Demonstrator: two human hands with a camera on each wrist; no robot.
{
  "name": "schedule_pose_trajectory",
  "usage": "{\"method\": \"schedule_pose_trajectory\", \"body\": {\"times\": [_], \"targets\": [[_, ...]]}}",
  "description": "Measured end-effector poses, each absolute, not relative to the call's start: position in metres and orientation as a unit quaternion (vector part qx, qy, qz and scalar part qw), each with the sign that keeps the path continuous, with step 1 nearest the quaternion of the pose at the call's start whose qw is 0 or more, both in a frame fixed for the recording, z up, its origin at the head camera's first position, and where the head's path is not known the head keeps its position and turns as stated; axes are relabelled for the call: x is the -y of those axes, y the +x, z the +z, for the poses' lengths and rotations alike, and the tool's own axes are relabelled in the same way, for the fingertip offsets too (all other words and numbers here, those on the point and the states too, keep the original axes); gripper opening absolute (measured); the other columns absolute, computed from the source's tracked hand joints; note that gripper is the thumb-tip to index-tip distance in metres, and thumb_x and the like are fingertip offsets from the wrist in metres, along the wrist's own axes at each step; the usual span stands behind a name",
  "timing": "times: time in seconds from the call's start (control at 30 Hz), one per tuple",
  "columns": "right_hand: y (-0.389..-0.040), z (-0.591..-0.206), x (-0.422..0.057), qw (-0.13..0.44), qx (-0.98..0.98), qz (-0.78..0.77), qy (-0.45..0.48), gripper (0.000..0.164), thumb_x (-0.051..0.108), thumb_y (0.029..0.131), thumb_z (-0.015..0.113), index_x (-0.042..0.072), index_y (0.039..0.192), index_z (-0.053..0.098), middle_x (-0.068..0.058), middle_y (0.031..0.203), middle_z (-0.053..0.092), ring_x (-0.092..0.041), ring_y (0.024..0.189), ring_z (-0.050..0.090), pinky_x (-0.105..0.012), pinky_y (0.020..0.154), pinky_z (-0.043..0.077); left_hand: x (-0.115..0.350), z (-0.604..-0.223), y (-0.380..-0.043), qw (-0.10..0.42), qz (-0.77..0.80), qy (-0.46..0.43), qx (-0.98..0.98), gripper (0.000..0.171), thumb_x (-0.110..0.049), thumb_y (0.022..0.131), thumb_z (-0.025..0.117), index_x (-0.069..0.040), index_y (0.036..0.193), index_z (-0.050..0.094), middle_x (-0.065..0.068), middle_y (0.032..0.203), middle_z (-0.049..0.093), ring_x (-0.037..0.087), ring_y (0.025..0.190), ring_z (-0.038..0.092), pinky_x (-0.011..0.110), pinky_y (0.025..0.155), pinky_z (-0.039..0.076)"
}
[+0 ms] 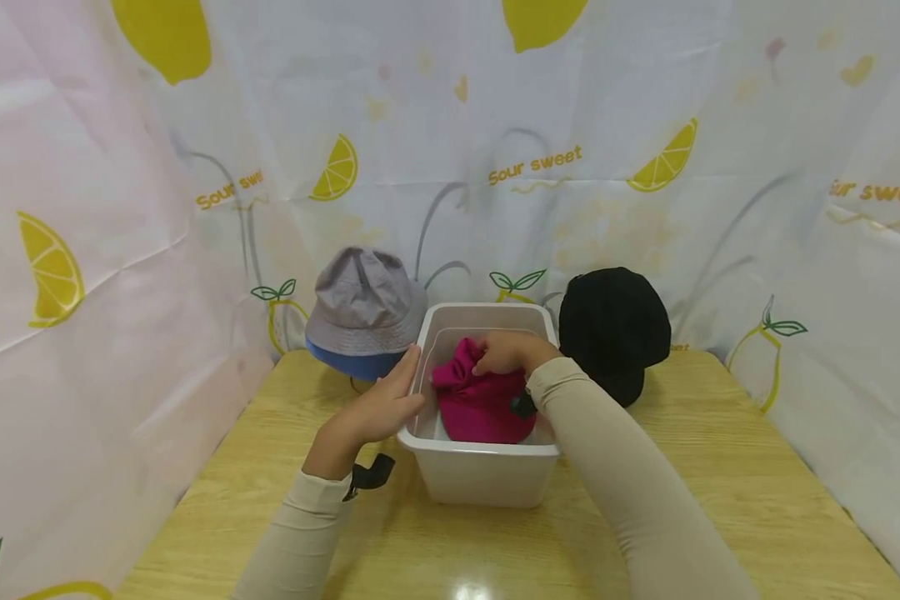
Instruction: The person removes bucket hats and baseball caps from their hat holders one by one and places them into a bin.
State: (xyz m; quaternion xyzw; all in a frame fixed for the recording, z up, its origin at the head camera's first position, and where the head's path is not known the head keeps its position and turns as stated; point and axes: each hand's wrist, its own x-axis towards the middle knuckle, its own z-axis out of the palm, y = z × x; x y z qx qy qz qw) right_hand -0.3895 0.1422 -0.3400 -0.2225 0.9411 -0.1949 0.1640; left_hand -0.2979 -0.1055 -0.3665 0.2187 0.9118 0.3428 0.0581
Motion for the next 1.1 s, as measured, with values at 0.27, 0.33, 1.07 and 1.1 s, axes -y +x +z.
{"method": "schedule_pose_trajectory", "body": {"times": [0.27, 0.33, 1.07, 1.1], "targets": [[-0.392, -0.345, -0.141, 0.19, -0.929, -0.208, -0.24, 0.039, 0.02, 0.097, 0.065, 0.005, 0.133, 0.065, -0.01, 0.121, 0.066, -0.026, 0.117, 0.057, -0.045, 0.107, 0.046, 0.106, -0.369, -0.299, 0.051, 0.338, 0.222, -0.913, 0.087, -0.03, 0.096, 0.044, -0.012, 0.168, -0.002, 0.01, 0.175, -0.003, 0.036, 0.161, 0.001, 0.071, 0.122, 0.0], [-0.392, -0.347, -0.141, 0.202, -0.927, -0.206, -0.24, 0.039, 0.019, 0.096, 0.066, 0.006, 0.133, 0.064, -0.01, 0.122, 0.066, -0.026, 0.118, 0.058, -0.046, 0.109, 0.046, 0.106, -0.368, -0.299, 0.052, 0.339, 0.223, -0.913, 0.087, -0.029, 0.096, 0.045, -0.011, 0.168, -0.002, 0.01, 0.175, -0.004, 0.035, 0.161, 0.001, 0.071, 0.122, 0.0], [-0.378, -0.352, -0.129, 0.368, -0.87, -0.307, -0.119, 0.091, 0.069, 0.093, 0.057, 0.014, 0.161, 0.031, -0.01, 0.158, 0.043, -0.03, 0.143, 0.041, -0.056, 0.122, 0.032, 0.105, -0.367, -0.3, 0.055, 0.326, 0.223, -0.917, 0.089, -0.033, 0.094, 0.043, -0.008, 0.167, -0.002, 0.011, 0.175, -0.003, 0.034, 0.161, 0.002, 0.069, 0.123, 0.001], [-0.376, -0.352, -0.127, 0.367, -0.868, -0.318, -0.108, 0.094, 0.071, 0.091, 0.058, 0.014, 0.16, 0.031, -0.009, 0.158, 0.043, -0.029, 0.143, 0.041, -0.056, 0.122, 0.032, 0.106, -0.368, -0.3, 0.055, 0.328, 0.222, -0.916, 0.089, -0.033, 0.094, 0.043, -0.009, 0.167, -0.002, 0.011, 0.175, -0.003, 0.034, 0.161, 0.002, 0.07, 0.123, 0.001]]}}
